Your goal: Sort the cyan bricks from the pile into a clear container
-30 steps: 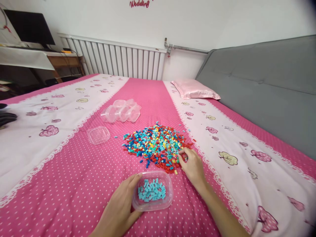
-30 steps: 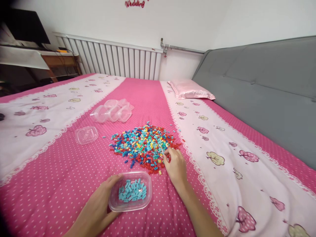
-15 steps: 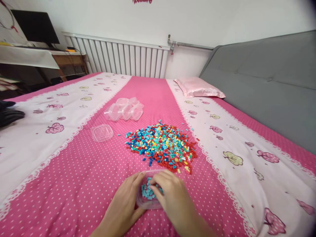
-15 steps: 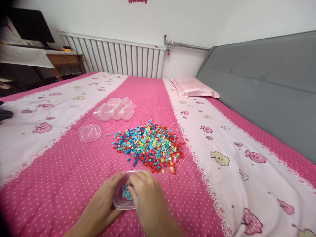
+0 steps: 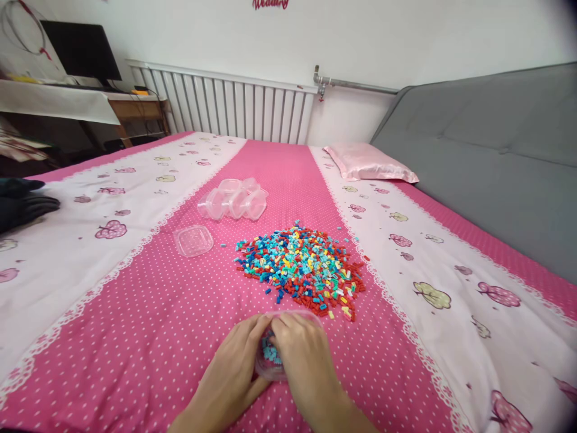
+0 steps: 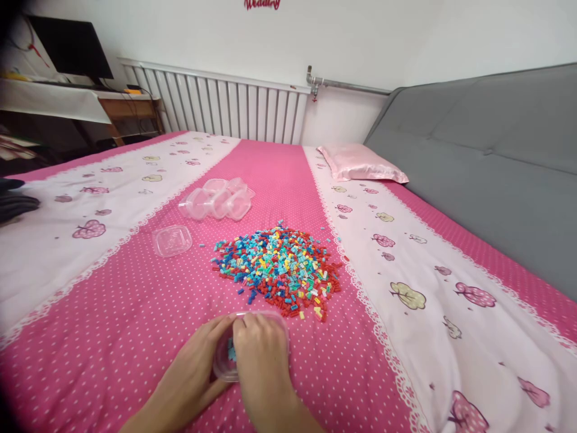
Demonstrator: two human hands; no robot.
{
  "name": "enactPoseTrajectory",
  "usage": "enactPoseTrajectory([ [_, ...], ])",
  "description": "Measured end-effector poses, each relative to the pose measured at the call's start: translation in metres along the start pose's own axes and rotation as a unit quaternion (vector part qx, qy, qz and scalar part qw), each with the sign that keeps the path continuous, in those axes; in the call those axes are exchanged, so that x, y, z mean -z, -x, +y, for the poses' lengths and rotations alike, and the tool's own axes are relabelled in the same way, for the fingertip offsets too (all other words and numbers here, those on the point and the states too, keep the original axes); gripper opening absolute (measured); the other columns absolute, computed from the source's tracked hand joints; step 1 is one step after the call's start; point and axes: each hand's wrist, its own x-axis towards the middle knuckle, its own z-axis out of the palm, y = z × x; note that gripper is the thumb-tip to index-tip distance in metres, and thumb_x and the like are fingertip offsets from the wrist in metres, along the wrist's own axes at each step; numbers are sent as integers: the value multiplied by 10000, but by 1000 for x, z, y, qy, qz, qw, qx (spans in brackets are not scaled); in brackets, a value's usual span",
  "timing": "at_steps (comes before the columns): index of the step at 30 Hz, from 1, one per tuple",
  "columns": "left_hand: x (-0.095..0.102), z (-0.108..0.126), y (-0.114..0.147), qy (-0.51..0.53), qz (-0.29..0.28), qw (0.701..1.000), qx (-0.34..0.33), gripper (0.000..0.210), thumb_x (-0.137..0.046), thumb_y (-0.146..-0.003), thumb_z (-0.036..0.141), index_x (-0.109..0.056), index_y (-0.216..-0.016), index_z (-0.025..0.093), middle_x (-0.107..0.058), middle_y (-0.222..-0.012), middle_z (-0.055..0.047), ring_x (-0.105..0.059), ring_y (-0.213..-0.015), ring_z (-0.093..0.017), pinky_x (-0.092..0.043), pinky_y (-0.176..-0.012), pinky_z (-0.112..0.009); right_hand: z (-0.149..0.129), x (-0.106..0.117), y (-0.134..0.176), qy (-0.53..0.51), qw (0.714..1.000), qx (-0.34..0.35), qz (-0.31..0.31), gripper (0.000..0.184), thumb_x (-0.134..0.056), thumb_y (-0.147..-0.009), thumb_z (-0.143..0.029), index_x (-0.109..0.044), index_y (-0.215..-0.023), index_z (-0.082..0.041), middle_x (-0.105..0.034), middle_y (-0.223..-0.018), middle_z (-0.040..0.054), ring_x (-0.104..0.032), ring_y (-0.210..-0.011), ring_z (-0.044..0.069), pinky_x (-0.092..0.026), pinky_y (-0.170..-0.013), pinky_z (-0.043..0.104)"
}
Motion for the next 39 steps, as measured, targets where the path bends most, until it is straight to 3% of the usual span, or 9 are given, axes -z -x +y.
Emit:
enactPoseTrajectory([
  [13, -1, -2, 2, 4, 8, 1000, 3, 663, -620, -920, 329, -297, -1488, 219, -611, -1347, -147, -618, -1207, -307, -535, -1001, -449, 2, 12, -2, -7, 999, 6, -34, 158, -635, -904, -104, -750, -945, -205, -743, -947, 34, -687, -886, 223, -488, -792, 345],
  [22, -2, -3, 1, -6, 9, 1000, 3, 693, -646, -890, 317, -298, -1477, 197, -607, -1355, -167, -621, -1209, -320, -543, -999, -458, 10, 8, 2, 16, 999, 25, 14, 148, -666, -887, -121, -745, -820, -225, -707, -835, 8, -661, -774, 185, -396, -625, 298],
  [29, 0, -1, 2, -8, 9, 1000, 2, 646, -603, -919, 324, -301, -1476, 197, -621, -1332, -164, -639, -1183, -309, -556, -975, -450, 22, 23, 1, -29, 997, 25, 66, 172, -667, -898, -158, -710, -751, -235, -645, -763, -10, -631, -678, 148, -323, -548, 281],
  [32, 1, -2, 2, -14, 12, 1000, 2, 633, -592, -930, 333, -312, -1481, 199, -621, -1341, -158, -635, -1193, -306, -554, -979, -442, 40, 38, 1, -116, 989, 15, 90, 178, -607, -933, -168, -734, -840, -253, -674, -824, -6, -648, -712, 152, -393, -609, 265],
  [35, 1, -2, 3, -20, 20, 1000, -1, 622, -588, -935, 361, -333, -1479, 198, -631, -1340, -151, -645, -1182, -302, -553, -982, -428, 78, 49, 2, -204, 964, -29, 169, 204, -531, -974, -240, -731, -937, -252, -705, -924, 16, -668, -820, 177, -458, -737, 285],
  [39, 1, -3, 4, -33, 27, 999, -4, 599, -572, -943, 372, -352, -1470, 193, -642, -1333, -144, -652, -1179, -294, -555, -982, -408, 142, 47, 2, -187, 947, -117, 233, 235, -513, -946, -327, -724, -938, -223, -725, -942, 54, -667, -823, 223, -473, -762, 343],
])
